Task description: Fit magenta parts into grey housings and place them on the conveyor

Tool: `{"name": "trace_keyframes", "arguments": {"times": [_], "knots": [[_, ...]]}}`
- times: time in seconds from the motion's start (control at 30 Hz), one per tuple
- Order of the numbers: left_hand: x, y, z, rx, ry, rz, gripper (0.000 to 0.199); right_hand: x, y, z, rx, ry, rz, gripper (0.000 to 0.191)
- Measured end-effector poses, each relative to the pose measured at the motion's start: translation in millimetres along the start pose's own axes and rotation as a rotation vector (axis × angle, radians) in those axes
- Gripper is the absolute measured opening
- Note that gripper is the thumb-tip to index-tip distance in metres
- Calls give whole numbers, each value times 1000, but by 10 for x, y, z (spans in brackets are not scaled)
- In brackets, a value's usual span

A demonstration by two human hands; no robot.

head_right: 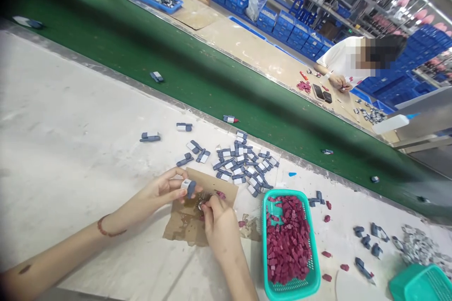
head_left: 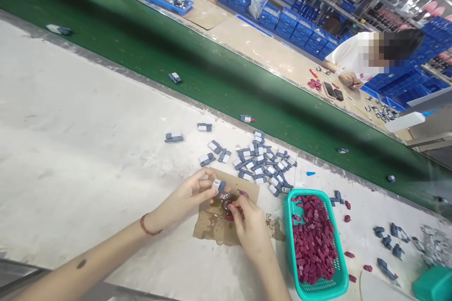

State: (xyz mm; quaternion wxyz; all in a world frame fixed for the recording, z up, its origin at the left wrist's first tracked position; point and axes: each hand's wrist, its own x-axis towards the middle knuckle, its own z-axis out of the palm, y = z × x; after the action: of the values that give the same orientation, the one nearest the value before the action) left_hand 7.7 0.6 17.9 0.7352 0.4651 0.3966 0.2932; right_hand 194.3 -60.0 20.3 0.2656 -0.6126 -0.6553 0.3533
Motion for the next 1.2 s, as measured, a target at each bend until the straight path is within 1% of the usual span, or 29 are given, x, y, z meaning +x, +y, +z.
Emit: {"name": "trace_keyframes", "arguments": {"times": [0.03, 0.1, 0.17, 0.27, 0.4, 0.5, 0.67, 0.87, 1.0, 1.2], "knots": [[-11, -18, 10, 14, -8, 15, 37, -1, 1, -5, 53, 0, 46, 20], [-34, -60, 20, 74, -13, 44, 32, 3, 4, -28, 231, 11, 150, 20], [-51, -99, 18, 185, -9, 81, 28, 19, 0, -60, 449, 64, 229, 24], [-64, -130, 16, 363, -7, 152, 25, 62, -37, -94, 687, 170, 272, 31], [-76, -110, 39, 445, -39, 215, 23, 131, -123, -76, 802, 220, 282, 36], [-86, -82, 62, 449, -59, 216, 24, 163, -154, -32, 823, 191, 280, 36], [-90, -81, 67, 480, -66, 225, 23, 163, -136, 36, 809, 129, 270, 35], [-74, -127, 32, 594, -92, 273, 23, 139, -165, 4, 615, 53, 210, 30], [-63, -128, 26, 666, -107, 343, 24, 114, -180, -11, 522, 46, 187, 25], [-47, -71, 46, 778, -141, 396, 28, 63, -145, -31, 439, 69, 145, 21]]}}
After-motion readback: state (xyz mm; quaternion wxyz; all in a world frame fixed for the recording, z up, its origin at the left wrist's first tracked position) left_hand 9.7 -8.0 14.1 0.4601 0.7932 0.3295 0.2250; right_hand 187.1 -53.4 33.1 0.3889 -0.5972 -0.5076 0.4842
